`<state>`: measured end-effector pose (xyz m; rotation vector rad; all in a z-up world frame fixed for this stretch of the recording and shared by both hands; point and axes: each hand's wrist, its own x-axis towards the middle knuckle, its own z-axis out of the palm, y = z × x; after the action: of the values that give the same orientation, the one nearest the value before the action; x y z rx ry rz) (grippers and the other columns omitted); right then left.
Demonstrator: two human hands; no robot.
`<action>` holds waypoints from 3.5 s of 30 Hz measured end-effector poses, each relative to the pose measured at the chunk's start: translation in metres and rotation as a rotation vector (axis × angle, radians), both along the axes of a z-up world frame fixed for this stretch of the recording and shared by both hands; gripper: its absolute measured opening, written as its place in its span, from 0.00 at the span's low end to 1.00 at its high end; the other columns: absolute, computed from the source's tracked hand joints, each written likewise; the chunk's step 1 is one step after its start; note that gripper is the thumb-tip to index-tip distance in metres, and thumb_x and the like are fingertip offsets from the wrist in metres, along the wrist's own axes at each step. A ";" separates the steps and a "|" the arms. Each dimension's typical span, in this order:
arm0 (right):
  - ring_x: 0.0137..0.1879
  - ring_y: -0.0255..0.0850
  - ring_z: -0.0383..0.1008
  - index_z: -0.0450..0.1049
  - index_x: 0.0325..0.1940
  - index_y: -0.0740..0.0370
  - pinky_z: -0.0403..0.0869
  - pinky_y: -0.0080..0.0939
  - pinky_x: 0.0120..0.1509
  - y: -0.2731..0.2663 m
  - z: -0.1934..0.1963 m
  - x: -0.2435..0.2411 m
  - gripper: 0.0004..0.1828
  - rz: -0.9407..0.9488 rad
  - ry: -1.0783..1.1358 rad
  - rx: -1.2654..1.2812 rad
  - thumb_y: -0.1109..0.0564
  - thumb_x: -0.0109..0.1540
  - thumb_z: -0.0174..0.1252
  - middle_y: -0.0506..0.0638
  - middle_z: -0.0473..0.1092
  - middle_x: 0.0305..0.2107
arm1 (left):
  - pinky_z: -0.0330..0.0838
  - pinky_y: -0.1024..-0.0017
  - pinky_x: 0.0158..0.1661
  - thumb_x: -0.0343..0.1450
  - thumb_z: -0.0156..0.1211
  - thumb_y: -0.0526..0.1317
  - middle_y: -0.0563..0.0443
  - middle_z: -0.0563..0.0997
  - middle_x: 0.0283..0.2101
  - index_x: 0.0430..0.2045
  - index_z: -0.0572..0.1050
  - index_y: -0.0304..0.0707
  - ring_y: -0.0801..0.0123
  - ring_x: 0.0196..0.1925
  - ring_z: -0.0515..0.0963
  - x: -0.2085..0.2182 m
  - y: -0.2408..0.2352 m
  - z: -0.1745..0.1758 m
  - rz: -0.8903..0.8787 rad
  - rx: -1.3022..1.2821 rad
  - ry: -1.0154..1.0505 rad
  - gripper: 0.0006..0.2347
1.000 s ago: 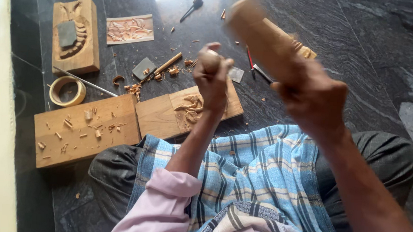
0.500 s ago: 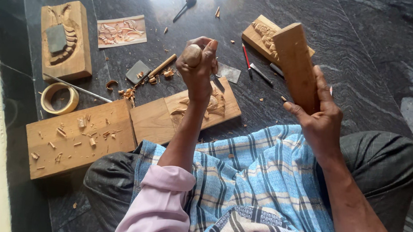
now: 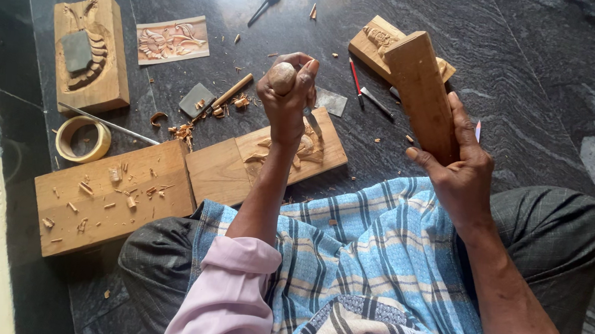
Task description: The person carves a wooden block using a chisel and a wooden mallet. They repeatedly strike the chisel to shape the wood, occasionally adjusting the block and clearing wood shavings.
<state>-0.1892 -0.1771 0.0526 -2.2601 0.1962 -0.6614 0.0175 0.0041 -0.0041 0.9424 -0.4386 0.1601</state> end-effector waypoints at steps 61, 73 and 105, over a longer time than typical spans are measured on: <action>0.70 0.55 0.65 0.68 0.69 0.66 0.66 0.52 0.75 0.034 -0.128 0.068 0.34 0.237 0.345 -0.503 0.55 0.58 0.60 0.60 0.63 0.67 | 0.70 0.76 0.20 0.73 0.66 0.34 0.51 0.76 0.21 0.37 0.79 0.30 0.75 0.21 0.75 -0.062 0.116 0.030 0.259 -0.237 0.248 0.05; 0.67 0.61 0.67 0.82 0.38 0.52 0.84 0.40 0.46 0.049 -0.127 0.027 0.09 0.254 0.267 -0.390 0.59 0.65 0.57 0.67 0.60 0.68 | 0.70 0.76 0.21 0.72 0.67 0.34 0.52 0.75 0.22 0.39 0.78 0.29 0.76 0.21 0.74 -0.066 0.119 0.025 0.226 -0.236 0.274 0.07; 0.53 0.54 0.74 0.63 0.68 0.61 0.79 0.48 0.49 0.061 -0.116 0.046 0.40 0.243 0.620 -0.486 0.51 0.54 0.67 0.60 0.64 0.63 | 0.71 0.78 0.20 0.72 0.68 0.35 0.50 0.79 0.24 0.35 0.78 0.30 0.77 0.21 0.76 -0.072 0.103 0.020 0.296 -0.162 0.223 0.06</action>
<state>-0.1437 -0.1164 -0.0635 -2.8430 0.0550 0.1615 -0.0547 0.1075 0.0160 0.8504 -0.0763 0.3505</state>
